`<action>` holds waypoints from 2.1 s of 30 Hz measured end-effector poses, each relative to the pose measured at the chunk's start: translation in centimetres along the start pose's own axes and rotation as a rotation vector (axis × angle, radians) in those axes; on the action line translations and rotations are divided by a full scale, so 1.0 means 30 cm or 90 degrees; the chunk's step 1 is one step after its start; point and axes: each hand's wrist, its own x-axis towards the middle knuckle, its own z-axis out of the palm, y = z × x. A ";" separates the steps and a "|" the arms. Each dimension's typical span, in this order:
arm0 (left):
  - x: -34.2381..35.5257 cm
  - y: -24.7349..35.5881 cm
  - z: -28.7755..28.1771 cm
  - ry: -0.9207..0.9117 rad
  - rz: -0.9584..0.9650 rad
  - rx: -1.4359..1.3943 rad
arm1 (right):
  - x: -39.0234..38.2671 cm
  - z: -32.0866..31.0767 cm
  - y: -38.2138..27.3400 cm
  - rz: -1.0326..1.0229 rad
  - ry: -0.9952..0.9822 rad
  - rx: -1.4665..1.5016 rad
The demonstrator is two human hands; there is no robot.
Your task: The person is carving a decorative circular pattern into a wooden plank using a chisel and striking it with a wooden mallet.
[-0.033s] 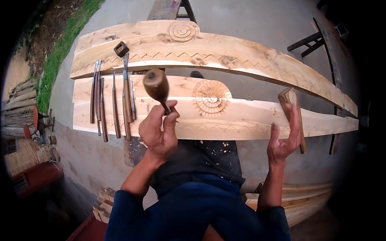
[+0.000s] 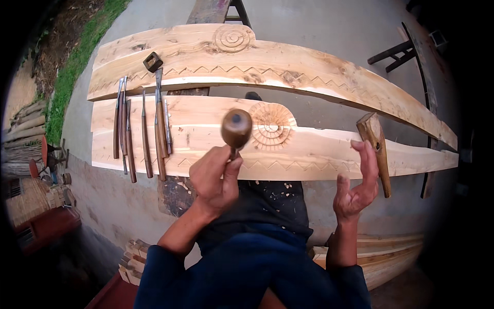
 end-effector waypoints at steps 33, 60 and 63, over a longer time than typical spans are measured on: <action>0.080 -0.143 0.153 -0.225 0.130 0.091 | 0.120 0.340 -0.250 -0.029 -0.206 0.524; 0.111 -0.127 0.164 -0.260 -0.074 -0.219 | 0.104 0.461 -0.266 -0.299 -0.208 0.415; 0.129 -0.131 0.169 -0.244 -0.020 -0.142 | 0.094 0.473 -0.248 -0.348 -0.209 0.421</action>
